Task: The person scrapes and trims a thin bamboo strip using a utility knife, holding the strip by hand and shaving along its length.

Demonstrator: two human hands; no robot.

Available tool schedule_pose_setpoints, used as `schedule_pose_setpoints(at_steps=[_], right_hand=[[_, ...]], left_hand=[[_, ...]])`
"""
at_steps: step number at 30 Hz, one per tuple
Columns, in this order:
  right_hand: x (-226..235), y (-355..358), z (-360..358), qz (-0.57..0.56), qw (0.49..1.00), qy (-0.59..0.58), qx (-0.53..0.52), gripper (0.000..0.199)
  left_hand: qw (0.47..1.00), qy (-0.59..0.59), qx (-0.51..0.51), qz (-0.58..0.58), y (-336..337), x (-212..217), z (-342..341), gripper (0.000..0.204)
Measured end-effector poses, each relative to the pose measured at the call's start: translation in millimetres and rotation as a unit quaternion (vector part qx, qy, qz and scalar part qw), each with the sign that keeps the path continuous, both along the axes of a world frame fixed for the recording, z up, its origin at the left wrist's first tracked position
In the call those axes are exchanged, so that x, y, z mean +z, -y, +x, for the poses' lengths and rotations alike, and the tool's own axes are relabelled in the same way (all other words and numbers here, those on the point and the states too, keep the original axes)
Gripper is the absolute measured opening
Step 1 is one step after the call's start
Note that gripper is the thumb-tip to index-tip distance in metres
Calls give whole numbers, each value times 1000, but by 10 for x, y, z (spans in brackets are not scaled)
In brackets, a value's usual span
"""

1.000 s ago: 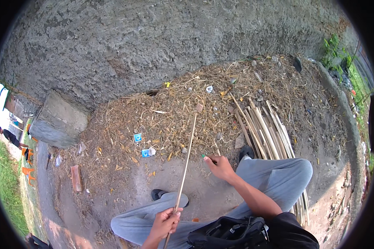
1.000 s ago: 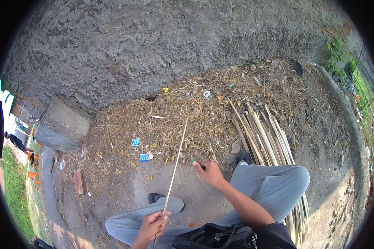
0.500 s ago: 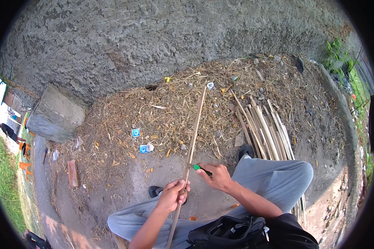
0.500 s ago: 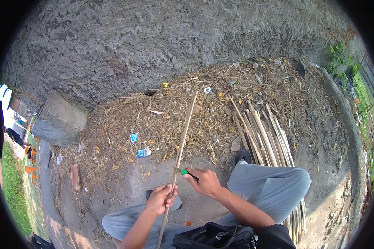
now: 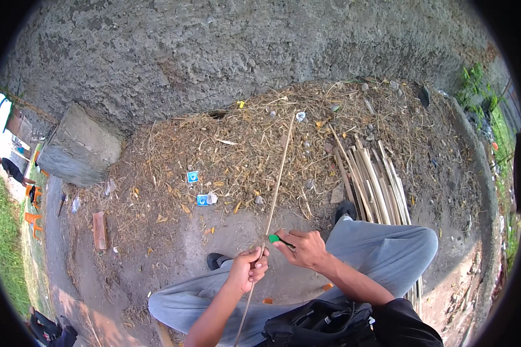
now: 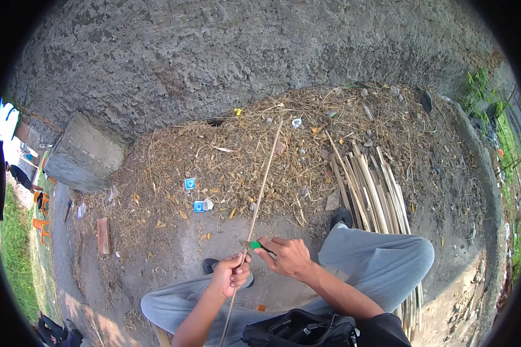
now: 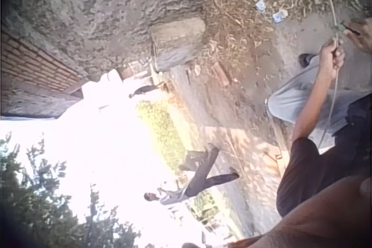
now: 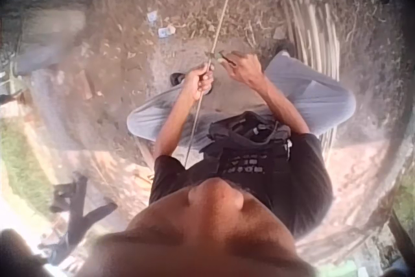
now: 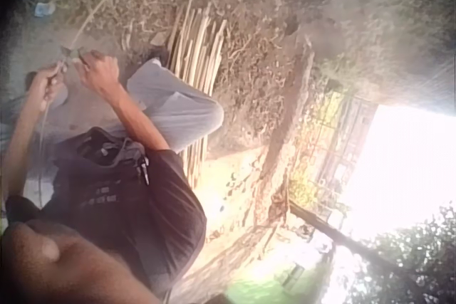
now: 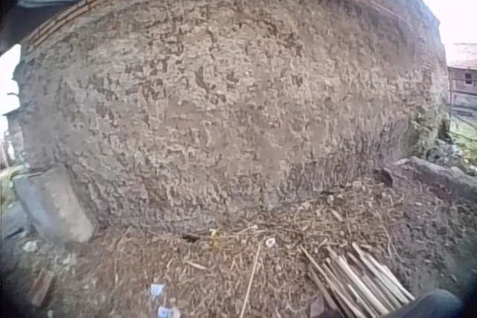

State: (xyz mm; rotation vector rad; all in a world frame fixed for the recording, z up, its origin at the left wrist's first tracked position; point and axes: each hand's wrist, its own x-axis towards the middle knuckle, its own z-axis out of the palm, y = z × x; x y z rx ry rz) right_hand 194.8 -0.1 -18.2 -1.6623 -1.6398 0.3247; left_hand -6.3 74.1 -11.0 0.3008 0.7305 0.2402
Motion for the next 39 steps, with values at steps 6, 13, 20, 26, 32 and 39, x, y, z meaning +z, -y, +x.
schedule_pose_setpoints(at_steps=[6, 13, 20, 26, 32, 39], right_hand=[[25, 21, -27, 0, 999, 39, -29, 23], [-26, 4, 31, 11, 997, 48, -63, 26], [12, -60, 237, -25, 992, 38, -114, 29], [-15, -189, 631, -64, 984, 18, -164, 31], [20, -238, 449, -25, 991, 17, -130, 32], [-46, -310, 720, -67, 980, 12, -187, 32]], left_hand=[[999, -18, 5, 30, 83, 86, 36, 27], [1000, -11, 0, 9, 173, 124, 37, 28], [997, -60, -35, 44, 350, 331, -64, 29], [996, -72, -56, 16, 758, 372, -379, 28], [996, -75, -32, 39, 906, 422, -635, 31], [984, -171, -19, 56, 1322, 619, -889, 28]])
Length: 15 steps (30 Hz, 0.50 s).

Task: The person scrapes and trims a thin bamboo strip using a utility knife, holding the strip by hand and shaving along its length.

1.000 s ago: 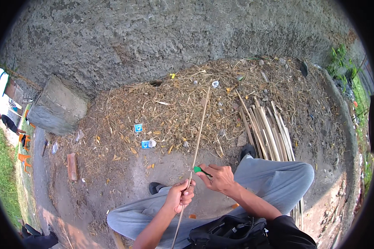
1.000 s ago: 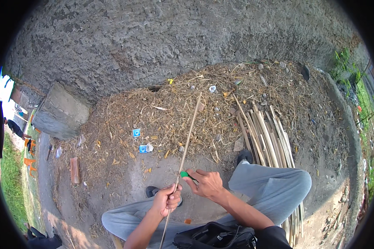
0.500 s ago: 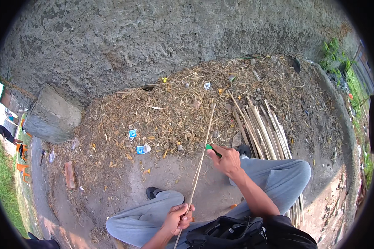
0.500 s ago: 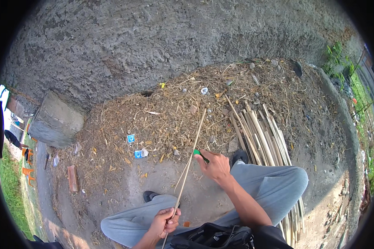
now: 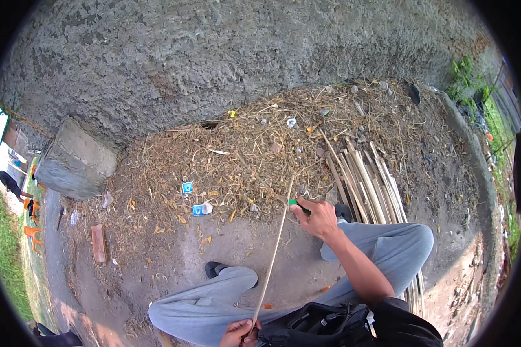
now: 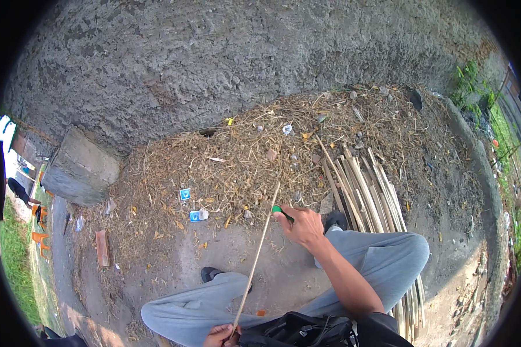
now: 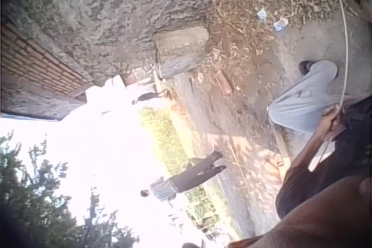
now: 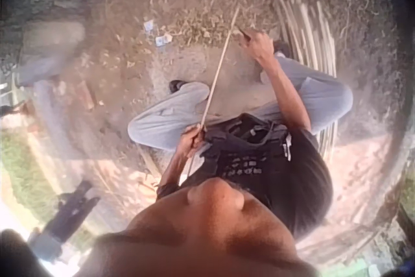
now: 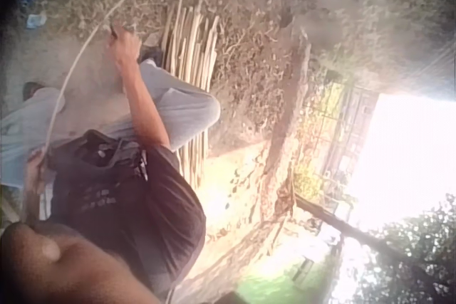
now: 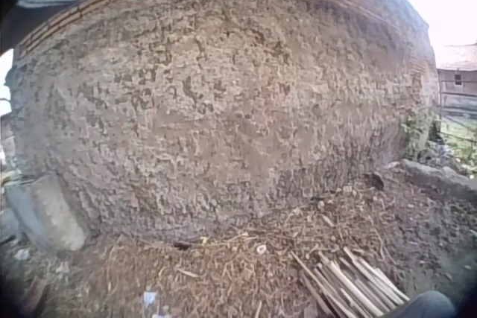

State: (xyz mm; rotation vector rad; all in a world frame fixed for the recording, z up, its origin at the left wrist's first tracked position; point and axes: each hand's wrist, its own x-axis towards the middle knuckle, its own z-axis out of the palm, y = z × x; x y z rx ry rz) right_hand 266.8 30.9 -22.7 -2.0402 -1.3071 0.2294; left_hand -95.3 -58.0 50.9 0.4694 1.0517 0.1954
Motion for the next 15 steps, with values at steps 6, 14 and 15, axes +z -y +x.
schedule_pose_setpoints(at_steps=[6, 14, 15], right_hand=[[-93, -31, -62, 39, 999, 10, 34, 33], [-182, -57, 4, -4, 999, 50, 11, 33], [-167, -76, 5, -8, 999, 42, 7, 32]], left_hand=[[999, -45, 1, -16, 32, 145, -215, 28], [996, -84, -5, -33, 185, 314, -352, 29], [997, -70, -4, -37, 168, 259, -362, 29]])
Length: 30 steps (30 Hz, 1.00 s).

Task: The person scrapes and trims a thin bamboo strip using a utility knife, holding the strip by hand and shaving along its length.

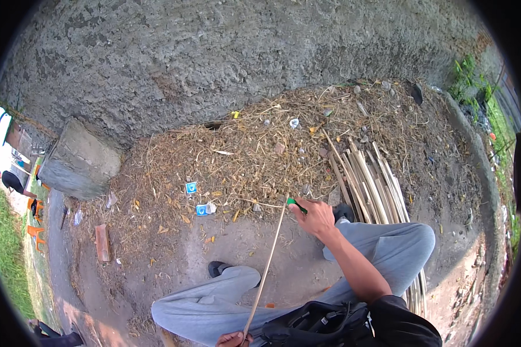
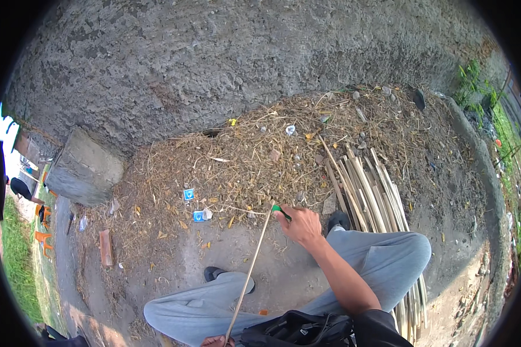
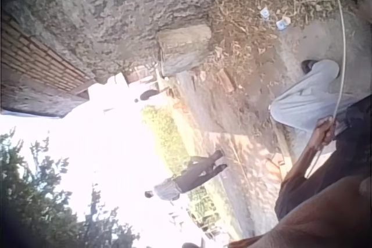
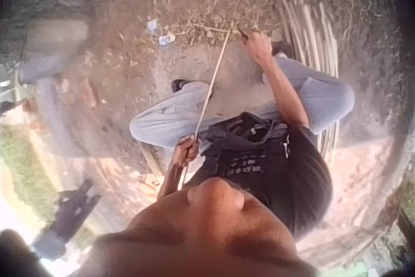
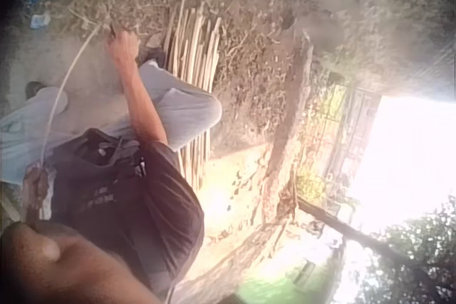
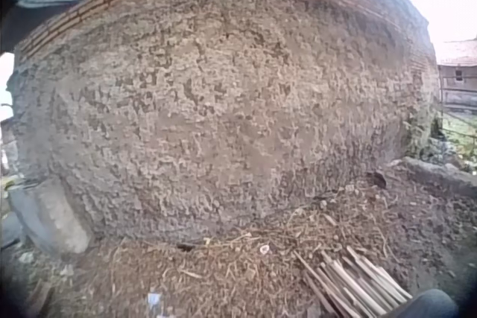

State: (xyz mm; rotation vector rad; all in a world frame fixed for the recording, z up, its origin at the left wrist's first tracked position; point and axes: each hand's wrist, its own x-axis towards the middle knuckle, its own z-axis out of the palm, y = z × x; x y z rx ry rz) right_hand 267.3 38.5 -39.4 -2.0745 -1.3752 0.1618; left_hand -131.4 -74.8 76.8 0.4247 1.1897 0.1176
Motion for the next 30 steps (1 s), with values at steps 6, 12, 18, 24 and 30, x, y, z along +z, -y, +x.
schedule_pose_setpoints(at_steps=[6, 12, 18, 24, 30], right_hand=[[7, 94, -165, -2, 997, 13, 75, 32], [-111, 40, 6, -43, 999, -3, -2, 33], [105, 190, -231, -12, 996, -1, 84, 35], [-178, 109, -33, -84, 996, 7, 15, 36], [-115, 112, -33, -10, 998, 32, 59, 36]], left_hand=[[999, 19, 16, -25, 37, -102, -25, 31], [1000, 4, 6, -3, 12, -12, 34, 33], [1000, 11, 15, -22, 59, -23, -35, 32], [1000, -21, 12, -17, 127, -23, 101, 35], [997, -58, -28, -31, 78, 178, -7, 46]])
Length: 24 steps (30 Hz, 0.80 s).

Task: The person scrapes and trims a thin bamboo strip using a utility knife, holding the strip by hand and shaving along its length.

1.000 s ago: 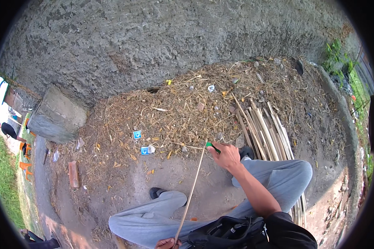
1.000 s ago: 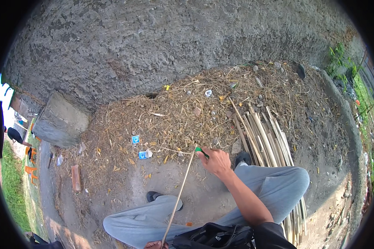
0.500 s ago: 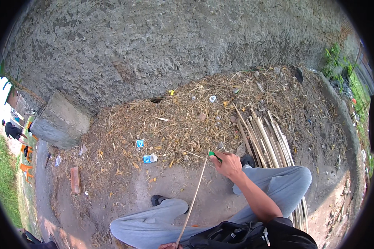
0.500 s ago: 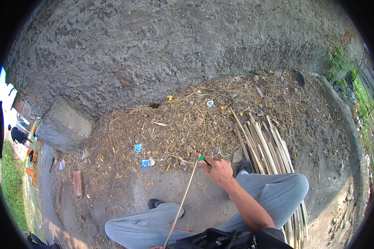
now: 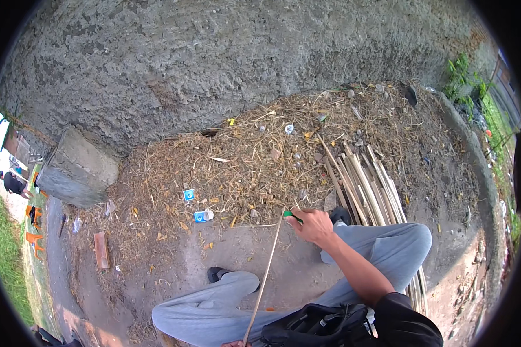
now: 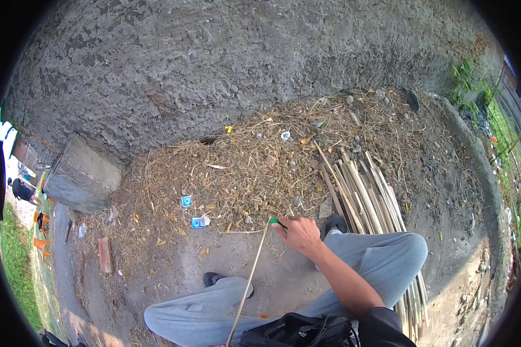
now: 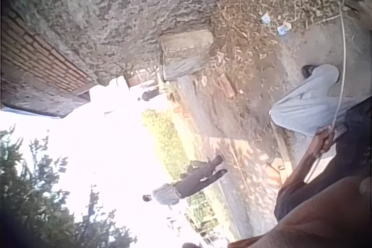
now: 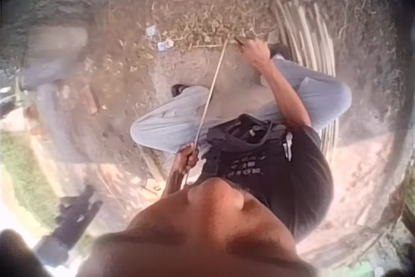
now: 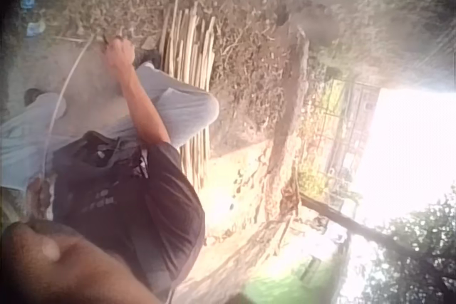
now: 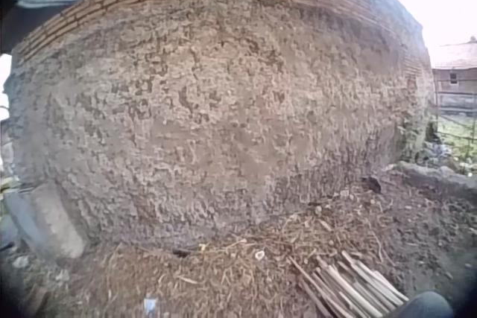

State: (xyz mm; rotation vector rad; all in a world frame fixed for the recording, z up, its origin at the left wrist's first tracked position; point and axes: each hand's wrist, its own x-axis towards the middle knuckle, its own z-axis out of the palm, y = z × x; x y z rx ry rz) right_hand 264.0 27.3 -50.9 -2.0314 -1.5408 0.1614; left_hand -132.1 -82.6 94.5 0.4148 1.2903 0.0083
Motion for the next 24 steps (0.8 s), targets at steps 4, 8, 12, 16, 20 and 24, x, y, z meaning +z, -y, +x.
schedule_pose_setpoints(at_steps=[4, 8, 12, 16, 20, 24], right_hand=[[-174, -11, -48, -19, 1000, 5, -18, 33], [-178, -56, -13, -28, 997, 2, -71, 30], [-352, 142, 1048, -105, 941, -99, -307, 37], [-164, 74, 932, -24, 939, -192, -283, 41], [5, -36, 389, -40, 953, -220, -205, 45], [293, 25, 11, -50, 958, -262, -105, 44]], left_hand=[[999, -18, 28, 15, 58, -163, -2, 48], [993, -31, -28, 110, 188, -233, -132, 43], [984, 45, -68, 159, 316, 128, -239, 32], [983, 36, -18, 180, 171, 30, -422, 31], [986, 17, -12, 166, 30, -207, -403, 33], [987, 21, 16, 158, -191, -219, -261, 32]])
